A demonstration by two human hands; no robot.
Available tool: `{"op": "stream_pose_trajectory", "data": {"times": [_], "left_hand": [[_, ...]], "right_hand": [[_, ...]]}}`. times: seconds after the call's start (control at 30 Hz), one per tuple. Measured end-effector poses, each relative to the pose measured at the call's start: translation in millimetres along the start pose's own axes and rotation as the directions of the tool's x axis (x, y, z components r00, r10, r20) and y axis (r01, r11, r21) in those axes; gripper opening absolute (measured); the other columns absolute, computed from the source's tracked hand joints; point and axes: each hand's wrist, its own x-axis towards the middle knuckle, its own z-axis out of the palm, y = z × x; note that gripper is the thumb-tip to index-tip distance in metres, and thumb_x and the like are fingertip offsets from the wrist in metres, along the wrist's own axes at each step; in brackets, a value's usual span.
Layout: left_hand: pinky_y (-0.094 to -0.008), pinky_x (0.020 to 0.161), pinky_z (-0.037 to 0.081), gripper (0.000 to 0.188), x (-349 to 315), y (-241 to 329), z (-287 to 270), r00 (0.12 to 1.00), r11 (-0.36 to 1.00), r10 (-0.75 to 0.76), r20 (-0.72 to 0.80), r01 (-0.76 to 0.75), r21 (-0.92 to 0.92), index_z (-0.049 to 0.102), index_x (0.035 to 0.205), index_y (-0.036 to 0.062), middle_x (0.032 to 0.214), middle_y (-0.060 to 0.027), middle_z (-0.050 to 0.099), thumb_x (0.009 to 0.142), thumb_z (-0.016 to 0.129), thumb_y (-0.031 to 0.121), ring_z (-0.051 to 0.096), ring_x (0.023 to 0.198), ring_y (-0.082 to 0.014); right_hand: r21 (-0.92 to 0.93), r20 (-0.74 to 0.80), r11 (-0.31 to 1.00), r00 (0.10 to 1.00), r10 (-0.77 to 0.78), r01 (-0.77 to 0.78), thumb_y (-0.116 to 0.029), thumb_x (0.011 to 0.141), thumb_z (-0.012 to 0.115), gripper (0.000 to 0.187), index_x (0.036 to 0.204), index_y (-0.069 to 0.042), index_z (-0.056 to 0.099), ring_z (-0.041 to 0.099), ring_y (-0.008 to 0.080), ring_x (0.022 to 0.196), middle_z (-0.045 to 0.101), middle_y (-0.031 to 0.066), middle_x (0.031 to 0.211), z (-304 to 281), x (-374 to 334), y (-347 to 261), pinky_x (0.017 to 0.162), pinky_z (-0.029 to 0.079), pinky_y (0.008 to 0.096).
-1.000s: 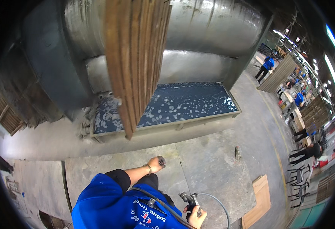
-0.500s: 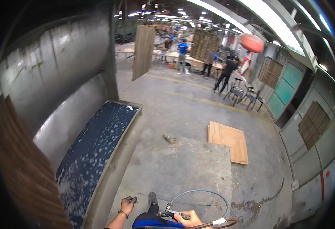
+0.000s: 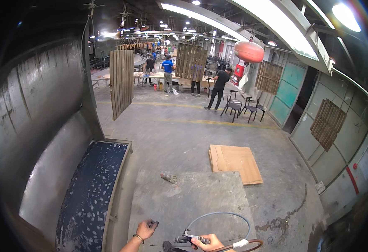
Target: The person uses a spray gun to apply finish to hanging wooden slatted panels in a spray booth. They repeatedly reposition each panel by hand to coat all sides, then move to the next panel and repeat the process.
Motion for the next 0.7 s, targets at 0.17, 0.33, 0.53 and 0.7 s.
{"op": "stream_pose_trajectory", "data": {"times": [0.17,0.33,0.53,0.7], "left_hand": [[-0.0285,0.048,0.035,0.026,37,1,10,0.986,0.881,-0.122,0.116,0.161,-0.445,0.068,0.086,0.0001,0.059,-0.0005,0.053,0.098,0.068,0.024,0.045,0.049,-0.0114],[-0.0289,0.044,0.026,0.016,71,17,29,0.884,0.546,-0.327,0.334,0.465,-0.697,0.061,0.091,0.0024,0.056,0.0022,0.034,0.098,0.063,0.017,0.033,0.045,-0.0103],[-0.032,0.047,0.028,0.016,124,50,62,0.892,0.297,-0.283,0.352,0.43,-0.853,0.059,0.099,0.004,0.058,-0.0005,0.033,0.097,0.052,0.018,0.031,0.046,-0.0146],[-0.0339,0.055,0.036,0.018,182,92,81,0.93,0.175,-0.226,0.291,0.332,-0.927,0.059,0.099,0.004,0.063,-0.0041,0.043,0.097,0.049,0.019,0.042,0.054,-0.0183]], "right_hand": [[-0.009,-0.006,0.993,0.993,0.116,-0.116,-0.029,0.097,0.071,0.034,0.073,-0.006,0.073,0.05,0.0049,0.053,0.06,-0.0003,0.058,-16,29,-8,0.048,0.037,0.0284],[0.073,0.017,0.988,0.991,0.132,-0.133,-0.027,0.097,0.071,0.029,0.079,-0.005,0.073,0.051,0.0057,0.055,0.062,-0.0004,0.062,-48,62,-3,0.049,0.038,0.0288],[0.052,0.047,0.999,0.999,-0.007,0.005,-0.029,0.096,0.071,0.03,0.081,-0.003,0.073,0.055,0.0082,0.059,0.063,0.0019,0.062,-103,114,-7,0.053,0.044,0.0318],[0.108,0.187,0.994,0.982,-0.029,0.009,-0.028,0.096,0.072,0.031,0.079,-0.001,0.074,0.058,0.0091,0.06,0.065,0.0036,0.063,-177,172,-28,0.056,0.047,0.0317]]}}
